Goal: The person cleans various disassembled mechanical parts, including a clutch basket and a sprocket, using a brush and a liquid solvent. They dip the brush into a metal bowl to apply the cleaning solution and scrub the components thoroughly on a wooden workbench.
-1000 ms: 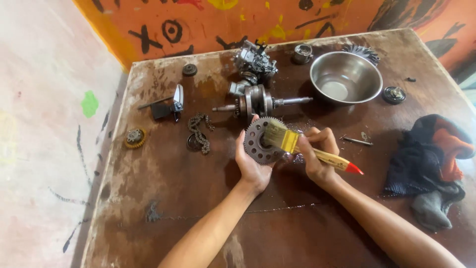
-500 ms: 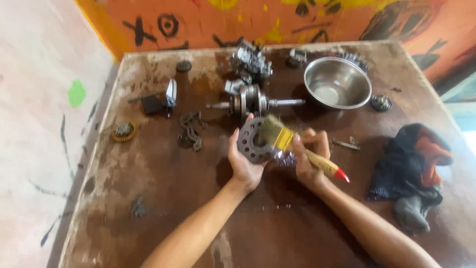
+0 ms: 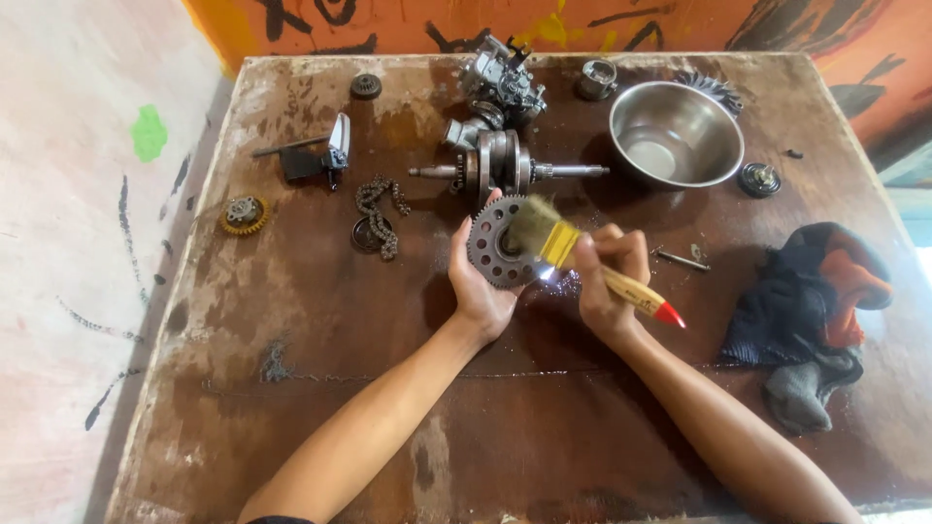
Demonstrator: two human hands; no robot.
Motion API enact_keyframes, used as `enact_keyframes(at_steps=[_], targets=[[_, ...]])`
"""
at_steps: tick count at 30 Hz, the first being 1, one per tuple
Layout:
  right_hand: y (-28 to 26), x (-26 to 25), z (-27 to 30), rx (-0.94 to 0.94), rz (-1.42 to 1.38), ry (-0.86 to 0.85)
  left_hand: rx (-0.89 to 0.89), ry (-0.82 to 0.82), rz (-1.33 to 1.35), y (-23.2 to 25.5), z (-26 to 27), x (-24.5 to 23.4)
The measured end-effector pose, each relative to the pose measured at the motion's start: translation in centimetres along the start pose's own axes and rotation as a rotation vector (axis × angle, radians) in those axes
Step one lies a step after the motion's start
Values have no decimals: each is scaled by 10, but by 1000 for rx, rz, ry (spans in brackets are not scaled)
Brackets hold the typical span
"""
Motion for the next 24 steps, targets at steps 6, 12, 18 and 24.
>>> enact_keyframes(at_steps=[6, 12, 18, 24], targets=[[-19, 14, -3, -64, 9, -141, -16, -76, 92, 1, 2, 6], [-3, 11, 7, -63, 105, -187, 1, -22, -11, 3, 1, 3], [3, 13, 4, 65, -192, -119, 23, -95, 79, -4, 0, -1], [11, -7, 6, 96, -28, -7, 1, -58, 53, -2, 0, 3]])
Point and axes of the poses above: each hand's wrist, its own z-axis away from the middle knuckle, its own x-axis out of the palm, y = z × x, the point moved 7 cm from there along -z, towards the middle knuckle, and after that the axes turned 11 degrees about -z, right-handed, at the moved point
